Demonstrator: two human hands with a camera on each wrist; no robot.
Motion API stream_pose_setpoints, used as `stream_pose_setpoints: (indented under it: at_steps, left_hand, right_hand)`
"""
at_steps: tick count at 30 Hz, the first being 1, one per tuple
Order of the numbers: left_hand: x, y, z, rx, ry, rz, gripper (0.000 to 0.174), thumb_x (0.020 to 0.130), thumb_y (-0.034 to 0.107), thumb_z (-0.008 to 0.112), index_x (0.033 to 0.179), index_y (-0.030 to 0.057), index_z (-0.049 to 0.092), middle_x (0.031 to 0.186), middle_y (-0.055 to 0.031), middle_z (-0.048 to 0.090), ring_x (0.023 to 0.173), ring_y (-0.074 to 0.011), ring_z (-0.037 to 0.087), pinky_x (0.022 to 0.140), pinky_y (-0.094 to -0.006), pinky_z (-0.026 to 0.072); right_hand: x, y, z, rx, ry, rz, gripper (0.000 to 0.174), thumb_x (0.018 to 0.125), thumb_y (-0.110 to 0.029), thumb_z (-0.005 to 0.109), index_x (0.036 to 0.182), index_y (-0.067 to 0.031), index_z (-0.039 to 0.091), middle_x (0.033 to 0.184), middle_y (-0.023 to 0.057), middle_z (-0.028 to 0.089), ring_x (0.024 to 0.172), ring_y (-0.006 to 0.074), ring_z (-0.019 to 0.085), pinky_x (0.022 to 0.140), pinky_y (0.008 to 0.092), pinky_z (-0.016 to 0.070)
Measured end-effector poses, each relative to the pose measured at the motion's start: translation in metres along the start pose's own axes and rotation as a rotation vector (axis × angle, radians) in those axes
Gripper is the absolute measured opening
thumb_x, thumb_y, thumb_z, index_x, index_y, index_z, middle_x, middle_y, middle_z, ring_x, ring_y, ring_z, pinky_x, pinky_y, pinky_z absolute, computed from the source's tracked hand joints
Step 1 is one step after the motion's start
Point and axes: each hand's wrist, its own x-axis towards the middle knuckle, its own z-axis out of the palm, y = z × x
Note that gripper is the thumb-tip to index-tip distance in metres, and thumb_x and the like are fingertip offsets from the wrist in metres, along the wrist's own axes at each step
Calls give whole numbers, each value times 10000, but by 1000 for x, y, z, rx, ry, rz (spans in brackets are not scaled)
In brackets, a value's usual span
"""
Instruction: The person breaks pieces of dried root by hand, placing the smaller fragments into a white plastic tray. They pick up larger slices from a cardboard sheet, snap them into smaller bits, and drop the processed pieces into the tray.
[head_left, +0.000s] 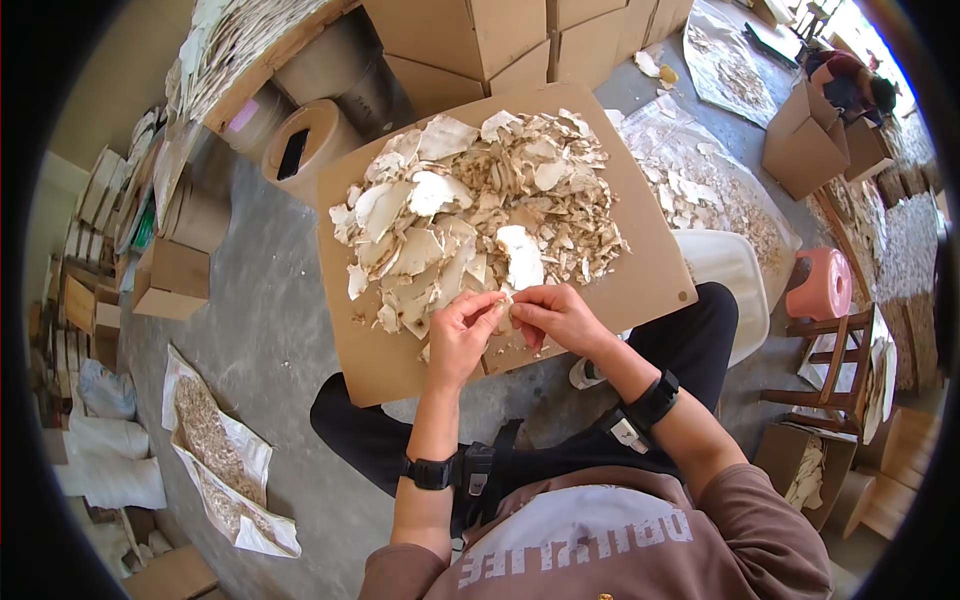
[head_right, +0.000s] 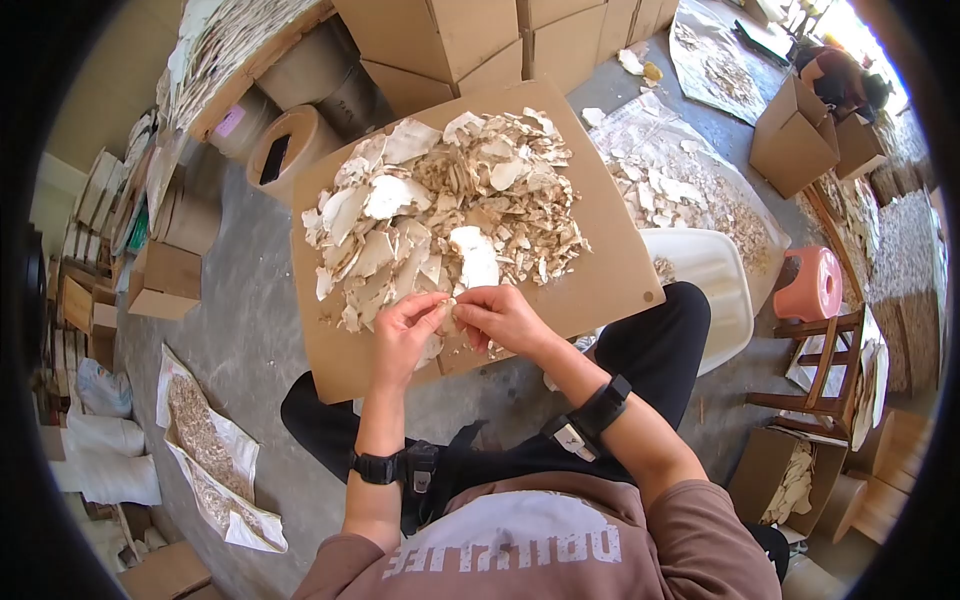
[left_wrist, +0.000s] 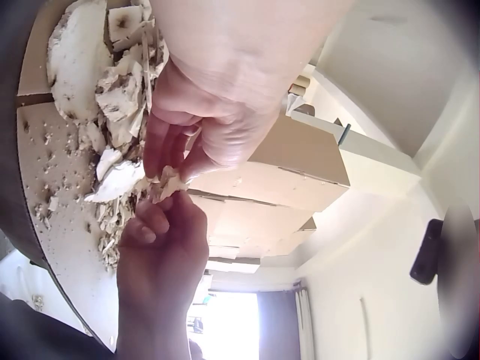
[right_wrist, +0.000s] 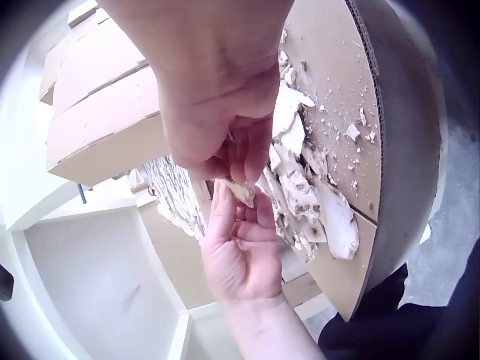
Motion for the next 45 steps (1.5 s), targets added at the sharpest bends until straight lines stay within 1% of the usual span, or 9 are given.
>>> stream_pose_setpoints:
  at_steps: [8,24,27,30,32,33,35,40,45]
  left_hand:
    - [5,-15,9,-148,21,-163,175,781,55,599,932,-33,614,805,-36,612,702,-68,553,632,-198,450]
    - [2,-38,19,-249,54,-238,182,789,23,557,953,-49,589,841,-60,610,700,-101,575,631,-216,481]
    - [0,-41,19,-279,55,-260,180,789,25,559,952,-46,588,845,-58,609,713,-102,576,637,-220,484]
    - [1,-34,19,-332,58,-292,184,792,33,562,960,-41,583,853,-57,607,728,-105,579,647,-227,488]
    - [2,-33,18,-379,52,-326,197,801,47,559,979,-35,572,864,-60,601,729,-114,585,665,-238,493]
    - [2,-35,17,-381,52,-326,197,801,47,559,979,-35,572,864,-60,601,729,-114,585,665,-238,493]
    - [4,-38,12,-420,64,-314,199,808,53,549,987,-34,567,872,-63,597,725,-118,583,667,-243,495]
    - [1,-35,10,-480,45,-343,201,819,57,535,1007,-5,566,904,-63,594,769,-130,577,687,-261,501]
    - [0,-38,4,-589,13,-369,206,814,53,542,1012,2,567,909,-62,595,759,-129,577,697,-268,499]
  right_hand:
    - [7,6,5,-79,168,35,196,727,-113,487,741,58,582,529,45,520,416,100,494,384,248,414]
    - [15,17,7,-311,188,167,249,719,-165,472,759,47,596,611,110,596,451,161,549,406,290,448]
    - [15,25,5,-371,189,155,250,727,-159,463,766,51,593,604,116,593,450,169,549,412,295,449]
    - [21,37,-2,-521,255,0,237,742,-142,449,760,50,588,599,113,576,450,168,542,423,297,449]
    - [16,32,-1,-194,197,125,227,761,-126,435,760,47,582,587,84,547,459,155,534,434,278,442]
    - [14,30,-2,-196,196,127,227,761,-126,435,760,47,582,587,84,547,459,155,534,434,278,442]
    - [12,27,-3,203,152,135,228,777,-119,416,772,44,576,576,53,516,462,133,518,445,246,432]
    - [6,27,2,81,96,119,255,810,-217,584,846,36,595,562,11,501,468,84,480,444,226,423]
    - [5,27,0,164,77,156,230,825,-174,555,883,45,594,557,9,504,462,93,484,450,233,430]
